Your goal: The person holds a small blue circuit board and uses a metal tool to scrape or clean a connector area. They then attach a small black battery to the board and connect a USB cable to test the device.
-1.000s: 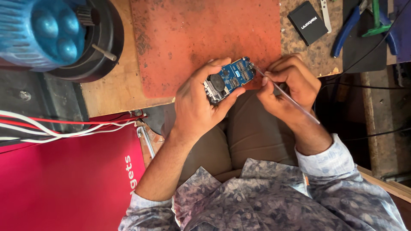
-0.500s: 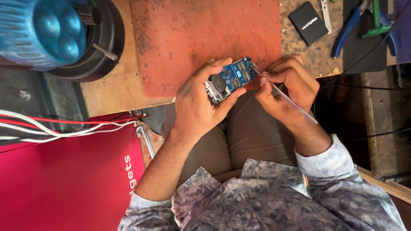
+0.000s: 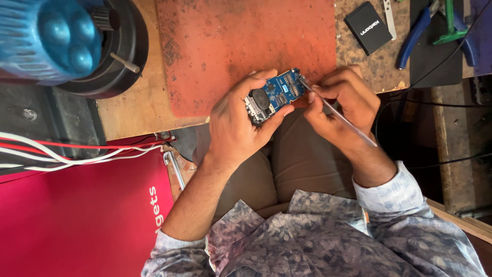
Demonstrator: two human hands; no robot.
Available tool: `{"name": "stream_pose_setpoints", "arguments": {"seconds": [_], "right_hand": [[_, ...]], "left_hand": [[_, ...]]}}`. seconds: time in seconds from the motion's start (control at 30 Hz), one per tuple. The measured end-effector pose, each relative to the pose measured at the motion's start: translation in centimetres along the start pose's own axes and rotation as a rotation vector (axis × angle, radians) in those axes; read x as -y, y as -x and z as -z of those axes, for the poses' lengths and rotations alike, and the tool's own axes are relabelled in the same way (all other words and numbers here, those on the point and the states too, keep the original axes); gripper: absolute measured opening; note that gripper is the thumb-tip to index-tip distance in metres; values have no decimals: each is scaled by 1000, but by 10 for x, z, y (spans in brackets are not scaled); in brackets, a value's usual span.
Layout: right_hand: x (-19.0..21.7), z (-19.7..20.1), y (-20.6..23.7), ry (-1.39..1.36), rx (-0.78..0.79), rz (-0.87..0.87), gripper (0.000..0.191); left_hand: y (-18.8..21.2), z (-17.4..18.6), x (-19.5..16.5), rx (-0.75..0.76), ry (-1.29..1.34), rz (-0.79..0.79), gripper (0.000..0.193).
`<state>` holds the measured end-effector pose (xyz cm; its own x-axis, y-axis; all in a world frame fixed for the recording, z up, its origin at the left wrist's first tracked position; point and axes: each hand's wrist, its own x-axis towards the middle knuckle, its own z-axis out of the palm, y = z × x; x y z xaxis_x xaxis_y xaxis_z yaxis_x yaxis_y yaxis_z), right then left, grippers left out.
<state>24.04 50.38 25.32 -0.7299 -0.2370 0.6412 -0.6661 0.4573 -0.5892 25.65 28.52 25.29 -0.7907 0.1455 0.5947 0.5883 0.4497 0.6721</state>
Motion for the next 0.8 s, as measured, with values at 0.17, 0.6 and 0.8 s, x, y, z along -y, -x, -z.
{"name": "stream_pose_setpoints", "arguments": {"seconds": [0.17,0.6,0.8], "right_hand": [[-2,-2,-1,3,-20,35,16],[-2,-2,0,-3,-15,16,16],[-5,-2,1,2,-11,22,16]], "left_hand": [[0,1,0,1,-7,-7,61],[-1,1,0,4,-13,-2,61],[-1,0,0,-1,-15,0,61]]}}
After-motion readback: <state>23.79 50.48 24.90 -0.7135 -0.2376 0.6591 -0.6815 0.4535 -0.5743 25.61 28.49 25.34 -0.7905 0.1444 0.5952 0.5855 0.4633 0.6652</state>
